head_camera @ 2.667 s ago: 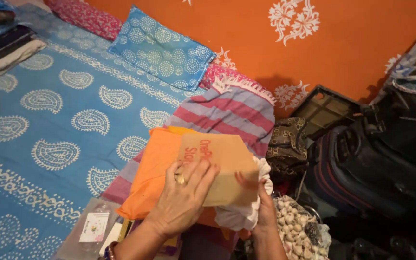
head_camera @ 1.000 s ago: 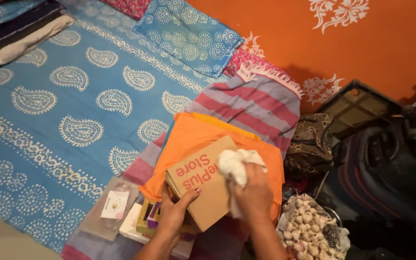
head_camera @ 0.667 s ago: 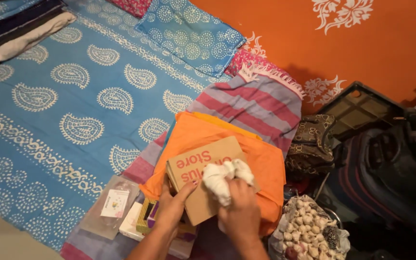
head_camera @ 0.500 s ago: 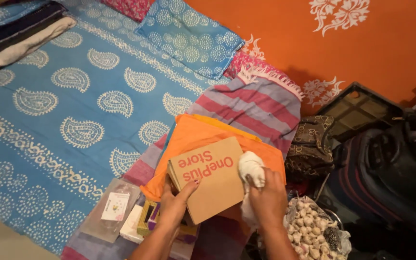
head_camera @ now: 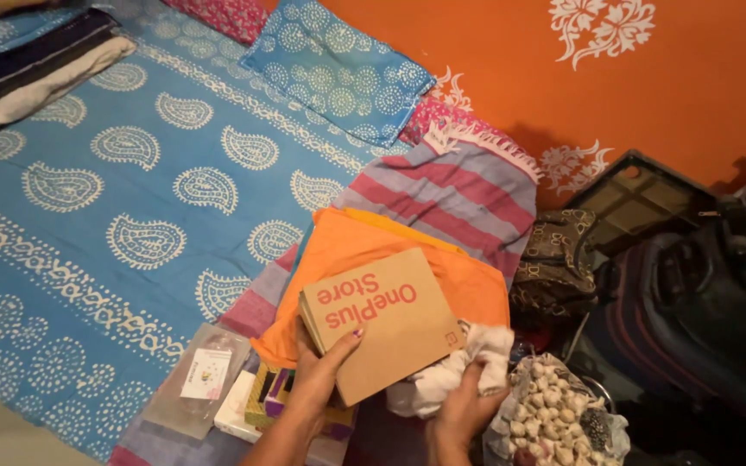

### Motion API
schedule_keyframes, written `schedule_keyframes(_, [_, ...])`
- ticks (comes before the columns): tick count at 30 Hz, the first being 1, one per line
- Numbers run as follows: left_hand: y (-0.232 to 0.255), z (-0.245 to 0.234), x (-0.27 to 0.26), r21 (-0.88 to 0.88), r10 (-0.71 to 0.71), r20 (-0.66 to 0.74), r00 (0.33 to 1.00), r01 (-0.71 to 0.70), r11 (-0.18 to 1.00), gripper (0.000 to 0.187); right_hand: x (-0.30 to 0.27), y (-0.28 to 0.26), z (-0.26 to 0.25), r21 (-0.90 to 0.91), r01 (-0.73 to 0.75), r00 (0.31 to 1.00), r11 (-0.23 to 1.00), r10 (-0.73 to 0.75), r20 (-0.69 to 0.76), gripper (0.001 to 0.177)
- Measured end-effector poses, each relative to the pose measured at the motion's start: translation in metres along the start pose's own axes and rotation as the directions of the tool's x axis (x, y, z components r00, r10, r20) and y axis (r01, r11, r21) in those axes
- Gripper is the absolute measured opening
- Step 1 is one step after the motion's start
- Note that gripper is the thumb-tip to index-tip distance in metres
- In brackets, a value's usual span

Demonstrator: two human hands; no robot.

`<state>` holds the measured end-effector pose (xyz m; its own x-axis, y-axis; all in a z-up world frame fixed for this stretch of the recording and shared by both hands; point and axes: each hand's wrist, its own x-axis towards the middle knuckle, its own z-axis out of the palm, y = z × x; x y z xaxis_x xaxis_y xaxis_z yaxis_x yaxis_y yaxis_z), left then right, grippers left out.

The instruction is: Opening a package of traditional bangles, wrapping items in cloth, and placing them on a storage shelf.

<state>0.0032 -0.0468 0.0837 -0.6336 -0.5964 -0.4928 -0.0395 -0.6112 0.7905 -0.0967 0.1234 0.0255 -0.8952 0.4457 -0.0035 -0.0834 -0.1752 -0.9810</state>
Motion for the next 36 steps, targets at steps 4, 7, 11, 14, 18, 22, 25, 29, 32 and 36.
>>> schedule_keyframes(4, [-0.001, 0.000, 0.003, -0.015, 0.036, 0.012, 0.999, -0.036, 0.999, 0.086, -0.043, 0.049, -0.016, 0.096, -0.249, 0.959, 0.964, 0.231, 0.166, 0.042])
schedule_keyframes(7, [0.002, -0.002, 0.007, 0.033, 0.150, 0.051, 0.987, -0.151, 0.988, 0.079, -0.065, 0.083, -0.032, 0.045, -0.244, 0.952, 0.969, 0.230, 0.204, 0.046])
schedule_keyframes(11, [0.011, -0.004, 0.008, 0.024, 0.062, 0.051, 0.997, -0.064, 0.998, 0.087, -0.039, 0.125, -0.083, -0.014, -0.261, 0.866, 0.965, 0.240, 0.438, 0.040])
schedule_keyframes(14, [0.019, -0.008, 0.014, 0.066, 0.045, 0.065, 0.997, -0.050, 0.997, 0.091, -0.010, 0.119, -0.146, -0.078, -0.161, 0.791, 0.984, 0.175, 0.586, 0.042])
schedule_keyframes(18, [0.031, -0.006, 0.010, 0.049, -0.035, 0.097, 0.995, 0.030, 0.998, 0.091, -0.024, 0.048, -0.131, -0.282, 0.330, 0.691, 0.901, -0.026, 0.722, 0.047])
schedule_keyframes(22, [0.018, -0.011, 0.020, 0.073, 0.011, 0.099, 0.995, -0.018, 0.997, 0.092, -0.032, -0.062, 0.006, -0.340, 0.750, 0.496, 0.568, -0.142, 0.857, 0.051])
schedule_keyframes(25, [0.010, -0.018, 0.030, 0.001, -0.038, 0.102, 0.994, 0.038, 0.999, 0.091, -0.059, -0.101, 0.044, -0.307, 0.888, 0.377, 0.342, -0.157, 0.913, 0.053])
schedule_keyframes(29, [0.012, -0.019, 0.023, 0.100, 0.013, 0.104, 0.994, -0.023, 0.995, 0.098, -0.009, -0.088, 0.034, -0.448, 0.840, 0.506, 0.305, -0.146, 0.850, 0.048])
schedule_keyframes(32, [0.017, -0.017, 0.022, 0.092, 0.020, 0.106, 0.994, -0.030, 0.995, 0.100, 0.022, -0.096, 0.035, -0.606, 0.697, 0.684, 0.383, -0.101, 0.723, 0.044])
schedule_keyframes(36, [0.017, -0.018, 0.022, 0.095, 0.010, 0.105, 0.994, -0.020, 0.995, 0.102, 0.036, -0.071, 0.025, -0.637, 0.524, 0.807, 0.565, -0.092, 0.583, 0.042])
